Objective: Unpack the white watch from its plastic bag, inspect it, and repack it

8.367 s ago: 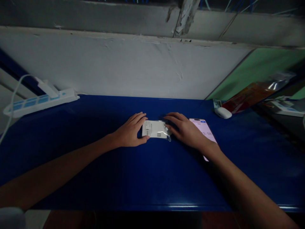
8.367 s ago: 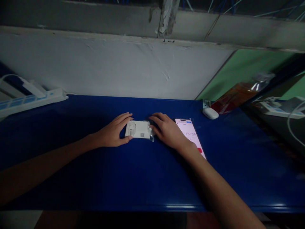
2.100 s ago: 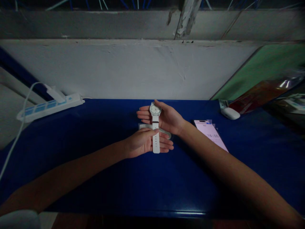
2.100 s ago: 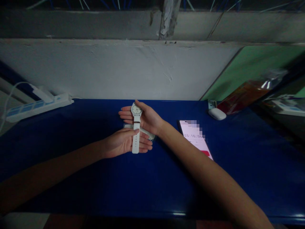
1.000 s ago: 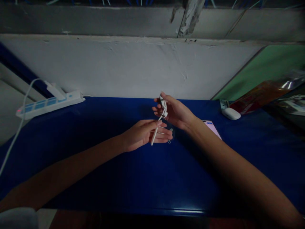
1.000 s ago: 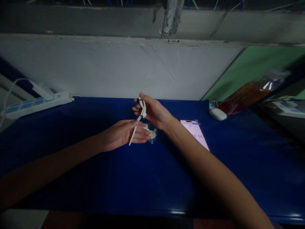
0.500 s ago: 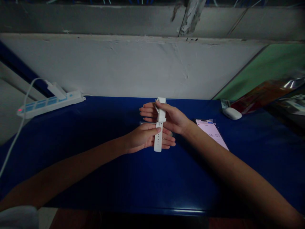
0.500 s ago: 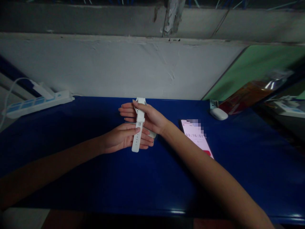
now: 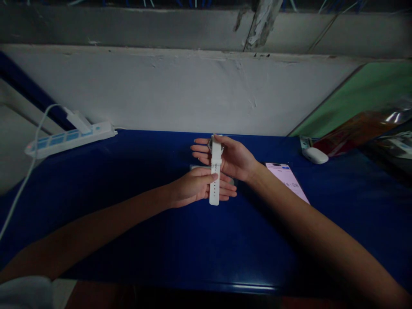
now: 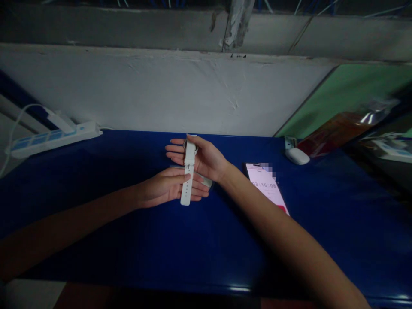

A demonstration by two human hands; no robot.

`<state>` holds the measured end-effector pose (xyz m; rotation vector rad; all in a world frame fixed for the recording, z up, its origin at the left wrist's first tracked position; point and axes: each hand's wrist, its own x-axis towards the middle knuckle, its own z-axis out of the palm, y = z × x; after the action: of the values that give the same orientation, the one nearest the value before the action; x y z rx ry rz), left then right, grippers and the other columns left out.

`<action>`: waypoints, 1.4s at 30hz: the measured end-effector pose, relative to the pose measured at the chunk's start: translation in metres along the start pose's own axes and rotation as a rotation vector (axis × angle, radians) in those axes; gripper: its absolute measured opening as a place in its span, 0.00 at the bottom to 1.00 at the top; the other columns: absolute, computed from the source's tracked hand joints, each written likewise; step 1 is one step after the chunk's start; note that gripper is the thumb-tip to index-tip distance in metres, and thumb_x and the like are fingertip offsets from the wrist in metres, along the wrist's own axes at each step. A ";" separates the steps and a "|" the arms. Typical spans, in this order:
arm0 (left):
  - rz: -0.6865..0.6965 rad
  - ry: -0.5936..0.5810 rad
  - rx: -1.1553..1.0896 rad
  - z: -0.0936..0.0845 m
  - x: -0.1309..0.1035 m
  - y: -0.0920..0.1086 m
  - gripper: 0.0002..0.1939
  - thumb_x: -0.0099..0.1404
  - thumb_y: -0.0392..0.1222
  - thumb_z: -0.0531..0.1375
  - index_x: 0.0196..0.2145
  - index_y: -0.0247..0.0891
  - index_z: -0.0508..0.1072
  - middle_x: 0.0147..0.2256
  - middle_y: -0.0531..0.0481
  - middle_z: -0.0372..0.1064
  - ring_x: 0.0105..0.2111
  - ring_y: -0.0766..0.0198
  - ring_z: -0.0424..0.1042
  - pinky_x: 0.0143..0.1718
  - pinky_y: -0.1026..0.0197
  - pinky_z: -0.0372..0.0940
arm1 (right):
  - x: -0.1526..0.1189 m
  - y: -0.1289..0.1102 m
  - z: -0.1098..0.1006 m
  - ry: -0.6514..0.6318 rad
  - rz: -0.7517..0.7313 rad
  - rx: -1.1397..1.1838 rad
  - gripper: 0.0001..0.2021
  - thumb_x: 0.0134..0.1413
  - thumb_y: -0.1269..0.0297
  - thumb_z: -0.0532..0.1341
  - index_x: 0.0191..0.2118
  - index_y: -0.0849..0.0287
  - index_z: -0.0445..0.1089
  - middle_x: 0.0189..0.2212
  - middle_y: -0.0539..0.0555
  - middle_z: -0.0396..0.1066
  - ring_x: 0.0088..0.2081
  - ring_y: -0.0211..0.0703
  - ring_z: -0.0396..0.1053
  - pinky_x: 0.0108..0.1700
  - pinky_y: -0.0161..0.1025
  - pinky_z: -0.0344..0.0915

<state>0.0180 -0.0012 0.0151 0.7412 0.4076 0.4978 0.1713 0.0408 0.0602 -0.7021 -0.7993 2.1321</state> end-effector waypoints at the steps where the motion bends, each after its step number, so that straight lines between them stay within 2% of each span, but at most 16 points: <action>1: 0.002 0.003 -0.001 0.000 0.000 0.000 0.11 0.72 0.37 0.56 0.44 0.26 0.75 0.43 0.33 0.77 0.45 0.52 0.78 0.56 0.47 0.63 | 0.000 0.000 0.000 -0.007 0.005 0.000 0.23 0.71 0.62 0.42 0.48 0.70 0.70 0.41 0.63 0.79 0.42 0.44 0.78 0.48 0.39 0.74; 8: -0.004 0.033 -0.003 0.003 0.000 0.001 0.12 0.73 0.36 0.55 0.43 0.25 0.75 0.42 0.33 0.77 0.44 0.53 0.78 0.54 0.49 0.64 | -0.001 -0.001 -0.002 -0.052 0.018 0.031 0.33 0.70 0.50 0.35 0.48 0.69 0.71 0.37 0.62 0.79 0.39 0.44 0.78 0.48 0.42 0.73; 11: 0.021 0.066 -0.013 0.003 0.000 0.002 0.12 0.72 0.36 0.55 0.41 0.26 0.76 0.42 0.33 0.77 0.43 0.53 0.78 0.53 0.49 0.65 | -0.002 -0.001 -0.003 -0.045 -0.022 0.036 0.32 0.69 0.55 0.34 0.47 0.67 0.72 0.33 0.58 0.79 0.37 0.43 0.78 0.47 0.41 0.73; 14: 0.003 0.061 -0.061 0.001 0.000 0.006 0.18 0.73 0.44 0.53 0.41 0.26 0.75 0.41 0.34 0.78 0.42 0.53 0.78 0.53 0.49 0.65 | -0.001 -0.005 -0.007 -0.023 -0.089 0.001 0.25 0.69 0.57 0.41 0.45 0.63 0.73 0.29 0.54 0.78 0.32 0.40 0.77 0.43 0.39 0.74; 17: -0.013 0.030 -0.148 0.002 -0.003 0.016 0.33 0.73 0.59 0.45 0.43 0.24 0.75 0.42 0.31 0.77 0.45 0.48 0.77 0.54 0.47 0.64 | -0.001 -0.012 -0.013 0.054 -0.227 -0.008 0.17 0.66 0.55 0.52 0.39 0.59 0.73 0.26 0.51 0.76 0.31 0.38 0.75 0.41 0.35 0.73; 20: 0.060 0.089 -0.183 0.004 -0.004 0.024 0.41 0.71 0.65 0.39 0.47 0.23 0.73 0.45 0.29 0.75 0.47 0.45 0.76 0.55 0.46 0.62 | -0.002 -0.020 -0.015 0.130 -0.351 0.000 0.12 0.62 0.56 0.60 0.30 0.56 0.71 0.23 0.47 0.73 0.30 0.36 0.75 0.40 0.33 0.73; 24: 0.074 0.213 -0.127 0.006 -0.002 0.024 0.33 0.73 0.59 0.43 0.46 0.23 0.72 0.48 0.28 0.74 0.49 0.46 0.75 0.57 0.47 0.60 | -0.004 -0.020 -0.009 0.169 -0.366 -0.121 0.13 0.55 0.55 0.67 0.26 0.56 0.69 0.22 0.47 0.72 0.30 0.36 0.74 0.38 0.33 0.73; 28: 0.129 0.156 -0.085 0.009 -0.001 0.017 0.20 0.71 0.51 0.53 0.45 0.29 0.72 0.51 0.31 0.72 0.53 0.45 0.72 0.59 0.46 0.57 | -0.005 -0.009 0.001 0.181 -0.432 -0.354 0.18 0.48 0.47 0.69 0.25 0.55 0.68 0.23 0.49 0.73 0.32 0.42 0.74 0.38 0.39 0.72; 31: 0.216 0.139 -0.056 0.013 -0.002 0.014 0.12 0.64 0.41 0.63 0.44 0.33 0.73 0.50 0.37 0.73 0.53 0.46 0.71 0.58 0.46 0.58 | -0.003 -0.002 0.004 0.225 -0.632 -0.541 0.19 0.45 0.50 0.71 0.23 0.55 0.64 0.27 0.50 0.74 0.34 0.42 0.73 0.40 0.41 0.70; 33: 0.235 0.167 -0.018 0.015 -0.003 0.013 0.13 0.61 0.36 0.66 0.44 0.33 0.74 0.49 0.40 0.73 0.53 0.49 0.71 0.56 0.49 0.60 | -0.003 0.000 0.003 0.245 -0.799 -0.702 0.17 0.44 0.55 0.73 0.24 0.55 0.64 0.32 0.51 0.74 0.38 0.42 0.72 0.45 0.42 0.67; 35: 0.232 0.191 0.019 0.014 -0.002 0.012 0.13 0.60 0.34 0.67 0.44 0.32 0.75 0.47 0.41 0.73 0.51 0.51 0.72 0.54 0.52 0.62 | -0.003 0.001 0.002 0.233 -0.883 -0.845 0.15 0.45 0.58 0.72 0.25 0.56 0.65 0.36 0.54 0.74 0.43 0.44 0.72 0.50 0.44 0.65; 39: 0.232 0.187 0.054 0.010 -0.001 0.006 0.12 0.58 0.37 0.70 0.40 0.31 0.76 0.39 0.44 0.74 0.42 0.57 0.75 0.49 0.53 0.64 | -0.003 0.006 0.002 0.187 -0.837 -0.942 0.14 0.50 0.57 0.69 0.28 0.56 0.65 0.42 0.56 0.73 0.47 0.46 0.71 0.52 0.47 0.64; 42: 0.217 0.197 0.065 0.011 -0.001 0.002 0.12 0.59 0.40 0.70 0.37 0.30 0.76 0.36 0.45 0.73 0.37 0.61 0.74 0.47 0.53 0.65 | -0.004 0.009 0.004 0.177 -0.765 -0.914 0.14 0.53 0.53 0.67 0.29 0.56 0.66 0.41 0.55 0.74 0.43 0.45 0.72 0.47 0.45 0.67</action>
<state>0.0220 -0.0061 0.0244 0.8066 0.5315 0.7680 0.1674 0.0317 0.0572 -0.8222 -1.6396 0.9493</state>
